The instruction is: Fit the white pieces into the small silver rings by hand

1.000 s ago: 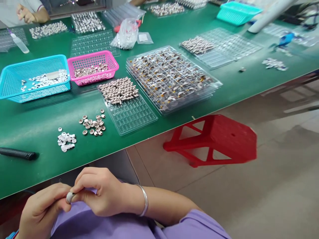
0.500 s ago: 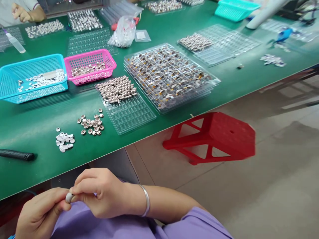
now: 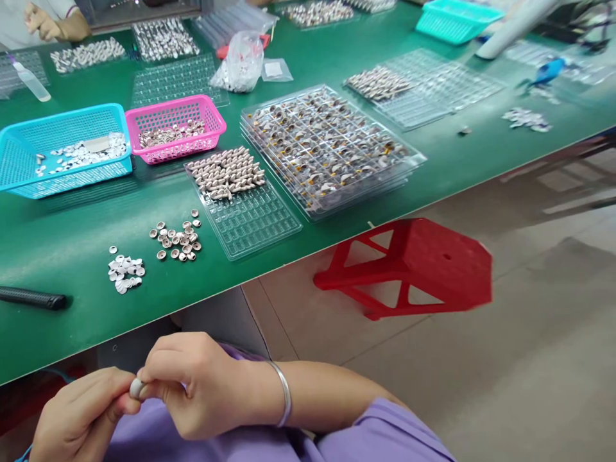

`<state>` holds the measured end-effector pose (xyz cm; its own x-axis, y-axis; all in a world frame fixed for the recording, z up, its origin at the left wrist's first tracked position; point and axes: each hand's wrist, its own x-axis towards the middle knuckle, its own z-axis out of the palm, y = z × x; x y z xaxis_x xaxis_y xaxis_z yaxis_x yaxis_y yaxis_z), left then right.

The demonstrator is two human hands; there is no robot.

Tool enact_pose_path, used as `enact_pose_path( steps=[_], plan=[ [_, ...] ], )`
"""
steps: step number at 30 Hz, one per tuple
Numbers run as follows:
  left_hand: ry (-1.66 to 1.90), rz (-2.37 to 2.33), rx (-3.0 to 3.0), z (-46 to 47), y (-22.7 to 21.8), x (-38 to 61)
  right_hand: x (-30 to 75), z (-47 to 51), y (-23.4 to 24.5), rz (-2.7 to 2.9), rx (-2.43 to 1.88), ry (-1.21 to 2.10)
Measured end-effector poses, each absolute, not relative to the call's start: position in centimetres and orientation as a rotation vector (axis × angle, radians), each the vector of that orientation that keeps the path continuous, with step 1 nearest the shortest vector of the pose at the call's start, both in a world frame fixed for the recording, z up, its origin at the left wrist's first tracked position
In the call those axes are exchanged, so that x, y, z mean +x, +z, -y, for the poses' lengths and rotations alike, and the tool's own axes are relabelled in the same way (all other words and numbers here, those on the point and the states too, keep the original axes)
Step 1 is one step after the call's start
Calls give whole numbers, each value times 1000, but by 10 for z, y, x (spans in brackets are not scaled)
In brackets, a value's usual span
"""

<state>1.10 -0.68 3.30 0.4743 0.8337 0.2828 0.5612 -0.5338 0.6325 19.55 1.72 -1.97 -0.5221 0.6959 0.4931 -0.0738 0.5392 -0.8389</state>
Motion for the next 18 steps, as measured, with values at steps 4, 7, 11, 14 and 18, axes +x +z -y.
enact_pose_path(
  steps=[4,7,11,14,18],
  plan=[
    [813,-1182,2321,10,34,11,196,-16,-15,1926,-544,1025],
    [748,-1200,2426,15,32,7,197,-17,-11,1950,-542,925],
    [748,-1214,2533,17,30,6,198,-16,-10,1972,-517,767],
    [828,-1252,2566,17,31,11,199,-17,-10,2011,-508,677],
    [857,-1273,2584,16,34,18,198,-19,-8,2034,-466,560]
  ],
)
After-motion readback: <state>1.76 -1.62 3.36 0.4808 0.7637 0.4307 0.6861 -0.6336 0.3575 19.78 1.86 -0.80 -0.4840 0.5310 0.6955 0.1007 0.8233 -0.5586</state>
